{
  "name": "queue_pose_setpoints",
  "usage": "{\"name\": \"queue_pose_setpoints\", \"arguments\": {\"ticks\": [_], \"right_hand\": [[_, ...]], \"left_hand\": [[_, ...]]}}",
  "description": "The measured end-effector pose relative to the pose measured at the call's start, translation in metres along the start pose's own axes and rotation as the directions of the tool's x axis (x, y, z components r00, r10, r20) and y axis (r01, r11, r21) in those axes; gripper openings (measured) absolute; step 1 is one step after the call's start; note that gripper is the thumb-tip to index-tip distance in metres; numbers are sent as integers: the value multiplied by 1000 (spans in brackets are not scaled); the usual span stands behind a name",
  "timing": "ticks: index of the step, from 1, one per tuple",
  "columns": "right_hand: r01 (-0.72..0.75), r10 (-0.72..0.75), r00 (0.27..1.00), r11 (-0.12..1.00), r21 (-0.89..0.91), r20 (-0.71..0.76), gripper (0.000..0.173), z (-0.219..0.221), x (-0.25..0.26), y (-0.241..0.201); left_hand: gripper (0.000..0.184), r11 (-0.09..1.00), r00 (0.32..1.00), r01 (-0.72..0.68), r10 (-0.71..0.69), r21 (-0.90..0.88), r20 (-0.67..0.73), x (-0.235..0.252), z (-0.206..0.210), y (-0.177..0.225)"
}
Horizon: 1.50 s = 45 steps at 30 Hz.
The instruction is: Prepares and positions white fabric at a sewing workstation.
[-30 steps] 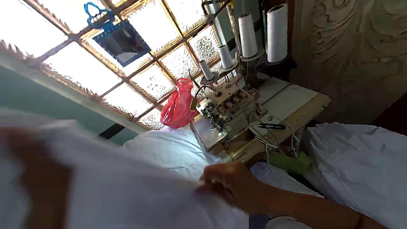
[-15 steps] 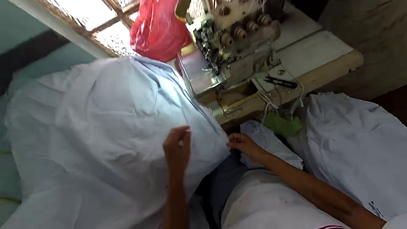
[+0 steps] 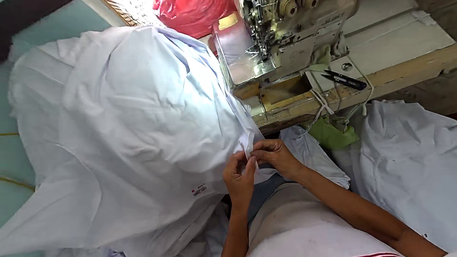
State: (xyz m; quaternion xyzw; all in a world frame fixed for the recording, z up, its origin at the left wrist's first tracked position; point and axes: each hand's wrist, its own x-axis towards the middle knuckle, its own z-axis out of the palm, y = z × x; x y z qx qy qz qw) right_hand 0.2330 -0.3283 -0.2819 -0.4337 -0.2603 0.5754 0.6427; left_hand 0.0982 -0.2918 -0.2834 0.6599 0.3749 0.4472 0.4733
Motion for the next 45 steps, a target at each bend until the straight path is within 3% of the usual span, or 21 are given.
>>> {"name": "queue_pose_setpoints", "arguments": {"ticks": [6,8,11,14,16,18,19,21,23,25,26,28,29,32,34,36,38,40,42,45], "right_hand": [[144,-154,987,975,-167,-46,11,-6,11,5],[124,-127,990,991,-56,-55,15,-12,20,0],[104,-120,991,971,213,63,24,-4,34,-18],[122,-190,968,927,355,163,28,12,54,-38],[201,-251,953,942,267,168,27,11,70,-49],[354,-344,928,934,-51,143,22,0,77,-62],[425,-399,905,866,-264,149,17,-9,78,-68],[449,-455,875,631,-633,167,11,-20,76,-70],[347,-442,885,418,-840,145,15,-22,71,-58],[233,-414,904,275,-933,104,29,-22,66,-38],[223,-462,878,165,-961,125,31,-21,62,-23],[228,-571,795,-30,-973,204,24,-21,62,-3],[226,-592,776,-58,-972,215,22,-21,65,1],[259,-537,824,74,-963,180,33,-26,63,-15],[306,-511,839,160,-938,186,41,-36,43,-33],[326,-522,829,154,-933,203,38,-56,12,-48],[268,-501,851,158,-950,157,30,-82,-26,-57],[168,-440,897,238,-957,48,21,-113,-62,-53],[46,-336,939,310,-950,-64,21,-143,-92,-32],[-153,-108,973,358,-921,-204,29,-169,-116,6]], "left_hand": [[16,996,999,-24,21,-88,-28,15,-17,-3],[23,974,999,-21,10,-227,-49,27,-33,10],[32,860,997,48,-70,-509,-24,51,-50,34],[38,821,995,90,-103,-564,9,78,-66,40],[38,898,997,37,-60,-438,-38,93,-79,41],[32,984,994,-73,59,-160,-93,101,-95,40],[24,991,986,-125,130,50,-105,102,-101,38],[16,875,971,-182,231,448,-56,93,-98,28],[22,693,968,-187,251,696,10,80,-80,2],[24,558,958,-184,286,809,20,71,-63,-35],[24,507,943,-178,332,844,-1,68,-58,-48],[25,485,948,-143,319,863,-23,67,-54,-48],[26,499,960,-127,278,857,-19,68,-55,-41],[37,532,978,-170,198,830,73,71,-63,-10],[44,564,955,-263,266,783,129,64,-63,13],[41,634,914,-383,364,671,178,49,-50,32],[32,724,877,-479,376,496,298,31,-28,44],[21,817,807,-507,338,275,484,20,3,38],[16,883,710,-456,283,115,645,19,41,13],[12,934,610,-295,24,200,792,21,94,-37]]}}
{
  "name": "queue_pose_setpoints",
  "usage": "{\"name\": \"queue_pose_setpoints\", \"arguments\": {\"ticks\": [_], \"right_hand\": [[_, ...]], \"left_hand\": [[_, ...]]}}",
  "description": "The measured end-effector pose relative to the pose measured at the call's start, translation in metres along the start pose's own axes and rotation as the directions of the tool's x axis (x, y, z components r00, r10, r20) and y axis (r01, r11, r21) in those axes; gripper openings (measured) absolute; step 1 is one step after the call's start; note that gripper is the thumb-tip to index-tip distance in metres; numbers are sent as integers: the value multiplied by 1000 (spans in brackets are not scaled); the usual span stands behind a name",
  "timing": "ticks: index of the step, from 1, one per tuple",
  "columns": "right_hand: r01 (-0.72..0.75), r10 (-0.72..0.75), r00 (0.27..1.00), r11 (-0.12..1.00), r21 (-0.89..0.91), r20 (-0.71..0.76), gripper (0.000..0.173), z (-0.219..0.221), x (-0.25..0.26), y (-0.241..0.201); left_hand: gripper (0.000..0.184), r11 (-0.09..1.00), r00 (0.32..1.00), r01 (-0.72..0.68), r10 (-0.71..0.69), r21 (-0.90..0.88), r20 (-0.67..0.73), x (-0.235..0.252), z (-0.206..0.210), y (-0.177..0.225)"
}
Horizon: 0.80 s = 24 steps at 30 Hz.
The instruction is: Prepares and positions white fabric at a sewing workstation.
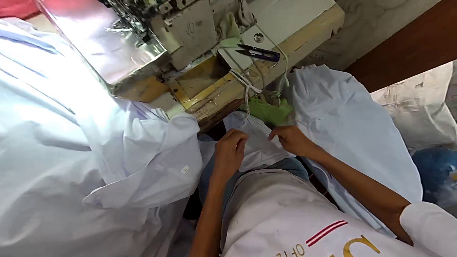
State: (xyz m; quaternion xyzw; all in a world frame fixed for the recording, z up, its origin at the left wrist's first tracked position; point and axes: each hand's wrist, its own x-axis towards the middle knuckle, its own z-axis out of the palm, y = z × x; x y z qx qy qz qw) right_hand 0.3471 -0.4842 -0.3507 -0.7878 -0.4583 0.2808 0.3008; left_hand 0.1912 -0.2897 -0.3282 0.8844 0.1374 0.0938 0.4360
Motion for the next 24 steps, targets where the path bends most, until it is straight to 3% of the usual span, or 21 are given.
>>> {"name": "queue_pose_setpoints", "arguments": {"ticks": [2,5,8,10,12,15,17,19,22,24], "right_hand": [[-81,76,989,996,38,126,22,15,-6,14],[-75,61,985,994,86,160,20,26,-10,27],[-21,-5,969,994,105,248,14,22,-18,28],[-48,7,962,988,144,272,16,21,-22,28],[-67,33,981,982,175,190,14,24,-21,32],[-9,-6,996,985,172,88,29,33,-17,36],[20,-36,993,989,145,111,37,36,-16,32],[18,-36,990,991,131,137,34,36,-14,28],[32,-50,992,989,147,119,30,38,-13,33],[37,-59,990,986,163,127,35,37,-14,35]], "left_hand": [[14,988,972,153,-154,22,178,17,27,-24],[27,936,835,343,-342,76,432,14,53,-42],[35,942,759,328,-304,65,576,-16,48,-29],[24,977,818,212,-180,4,546,-36,40,-23],[16,988,897,134,-87,-78,433,-42,36,-22],[13,987,966,123,-95,-102,239,-36,37,-14],[22,989,968,147,-141,-13,206,-29,42,-13],[30,980,941,165,-191,114,278,-25,46,-13],[23,971,945,115,-172,210,279,-29,52,-16],[18,969,950,158,-202,190,239,-33,49,-18]]}}
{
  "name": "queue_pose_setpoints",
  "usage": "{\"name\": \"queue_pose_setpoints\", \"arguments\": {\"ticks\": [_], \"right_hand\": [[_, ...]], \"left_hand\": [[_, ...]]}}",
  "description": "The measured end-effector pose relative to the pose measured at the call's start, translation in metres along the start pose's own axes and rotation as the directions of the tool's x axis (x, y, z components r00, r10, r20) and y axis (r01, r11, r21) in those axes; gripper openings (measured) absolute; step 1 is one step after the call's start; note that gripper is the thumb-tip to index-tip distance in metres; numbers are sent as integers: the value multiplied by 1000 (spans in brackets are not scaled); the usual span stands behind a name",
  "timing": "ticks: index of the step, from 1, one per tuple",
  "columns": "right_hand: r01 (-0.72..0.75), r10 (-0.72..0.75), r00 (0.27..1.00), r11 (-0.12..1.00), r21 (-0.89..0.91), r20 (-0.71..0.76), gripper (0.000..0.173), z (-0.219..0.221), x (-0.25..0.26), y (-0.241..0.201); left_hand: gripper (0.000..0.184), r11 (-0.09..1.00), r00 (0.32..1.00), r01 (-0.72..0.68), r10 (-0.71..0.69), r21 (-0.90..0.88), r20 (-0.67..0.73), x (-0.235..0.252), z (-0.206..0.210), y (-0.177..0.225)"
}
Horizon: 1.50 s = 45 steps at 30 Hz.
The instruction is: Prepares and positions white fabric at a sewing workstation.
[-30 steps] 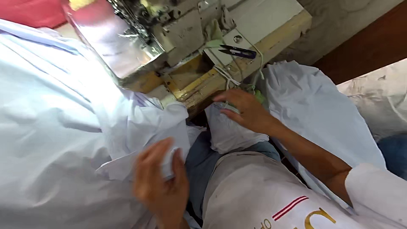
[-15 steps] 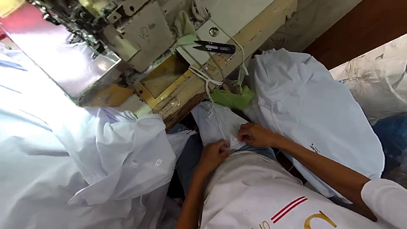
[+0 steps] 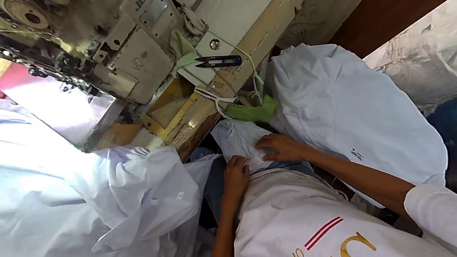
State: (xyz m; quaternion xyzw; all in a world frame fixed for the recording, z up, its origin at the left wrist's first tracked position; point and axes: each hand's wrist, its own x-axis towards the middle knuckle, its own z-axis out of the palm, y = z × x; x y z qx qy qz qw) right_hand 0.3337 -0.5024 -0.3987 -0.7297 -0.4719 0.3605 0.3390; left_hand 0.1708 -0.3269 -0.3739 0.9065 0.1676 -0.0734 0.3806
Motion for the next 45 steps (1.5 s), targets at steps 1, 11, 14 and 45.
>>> {"name": "queue_pose_setpoints", "arguments": {"ticks": [1,11,14,45], "right_hand": [[6,-6,1000,1000,11,6,38,-1,0,0],[-126,147,987,958,-257,65,30,-4,29,-33],[-117,134,989,969,-218,66,24,-9,33,-28],[424,-456,890,820,384,-7,14,-36,57,-179]], "left_hand": [[15,999,999,32,-33,-39,-4,-2,-2,-2],[19,966,978,63,-110,-250,-179,14,-22,7],[17,971,986,42,-79,-235,-148,17,-25,13],[12,800,768,-371,-21,-471,-640,-123,-117,22]]}}
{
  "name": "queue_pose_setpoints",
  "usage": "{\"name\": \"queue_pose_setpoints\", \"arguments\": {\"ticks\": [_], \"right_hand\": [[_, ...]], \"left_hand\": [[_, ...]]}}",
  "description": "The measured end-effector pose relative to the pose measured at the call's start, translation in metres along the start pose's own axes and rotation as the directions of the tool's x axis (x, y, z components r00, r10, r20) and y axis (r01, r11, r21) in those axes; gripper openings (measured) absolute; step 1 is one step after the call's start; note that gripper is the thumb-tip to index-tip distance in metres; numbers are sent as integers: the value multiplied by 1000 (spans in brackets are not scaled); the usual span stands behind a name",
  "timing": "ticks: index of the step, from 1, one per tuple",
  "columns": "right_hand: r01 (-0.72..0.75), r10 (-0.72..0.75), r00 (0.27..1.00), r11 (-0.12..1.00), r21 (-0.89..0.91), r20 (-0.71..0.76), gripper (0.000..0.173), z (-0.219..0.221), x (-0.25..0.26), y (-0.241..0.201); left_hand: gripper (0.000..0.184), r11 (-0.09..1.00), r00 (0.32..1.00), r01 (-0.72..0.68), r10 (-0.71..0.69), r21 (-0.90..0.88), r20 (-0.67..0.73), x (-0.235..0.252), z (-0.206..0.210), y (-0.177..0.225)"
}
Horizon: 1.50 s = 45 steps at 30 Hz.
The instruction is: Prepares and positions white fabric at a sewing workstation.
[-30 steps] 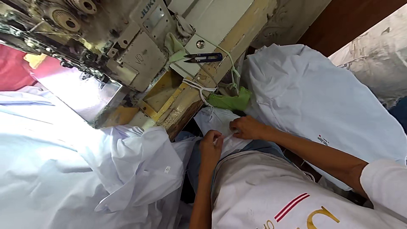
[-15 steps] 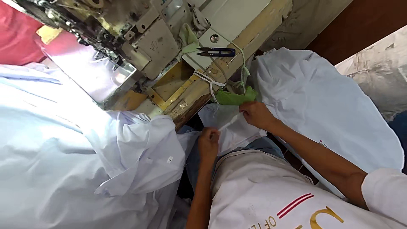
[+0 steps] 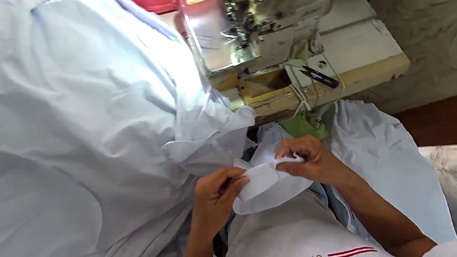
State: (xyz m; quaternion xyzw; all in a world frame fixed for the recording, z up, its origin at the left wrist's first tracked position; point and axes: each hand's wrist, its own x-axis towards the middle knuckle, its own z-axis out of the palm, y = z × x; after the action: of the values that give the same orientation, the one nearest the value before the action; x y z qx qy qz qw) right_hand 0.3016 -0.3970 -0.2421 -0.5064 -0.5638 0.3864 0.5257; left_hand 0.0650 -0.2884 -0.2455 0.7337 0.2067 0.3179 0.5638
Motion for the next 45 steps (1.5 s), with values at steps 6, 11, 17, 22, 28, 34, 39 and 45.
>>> {"name": "queue_pose_setpoints", "arguments": {"ticks": [6,11,17,22,28,34,39,45], "right_hand": [[179,-133,949,974,-140,284,22,32,26,-14],[217,-90,971,728,-650,223,18,48,70,-5],[205,-134,978,540,-816,157,9,61,106,31],[252,-300,948,491,-834,110,10,61,103,52],[464,-718,686,304,-832,120,10,48,98,44],[496,-857,486,111,-861,170,7,33,119,10],[534,-836,444,-41,-844,322,9,18,138,6],[555,-774,465,-123,-823,430,17,37,149,-6]], "left_hand": [[20,973,996,-85,83,216,20,-21,-37,22],[22,698,979,-56,178,714,-98,12,-48,0],[12,568,976,-45,199,822,-84,41,-51,-44],[16,520,950,-89,301,849,-85,40,-52,-53],[15,454,759,-282,644,845,-93,34,-53,-33],[6,291,589,-387,808,875,-8,49,-60,-2],[11,167,565,-343,823,924,61,65,-73,-8],[24,308,759,-36,627,951,-174,60,-75,-22]]}}
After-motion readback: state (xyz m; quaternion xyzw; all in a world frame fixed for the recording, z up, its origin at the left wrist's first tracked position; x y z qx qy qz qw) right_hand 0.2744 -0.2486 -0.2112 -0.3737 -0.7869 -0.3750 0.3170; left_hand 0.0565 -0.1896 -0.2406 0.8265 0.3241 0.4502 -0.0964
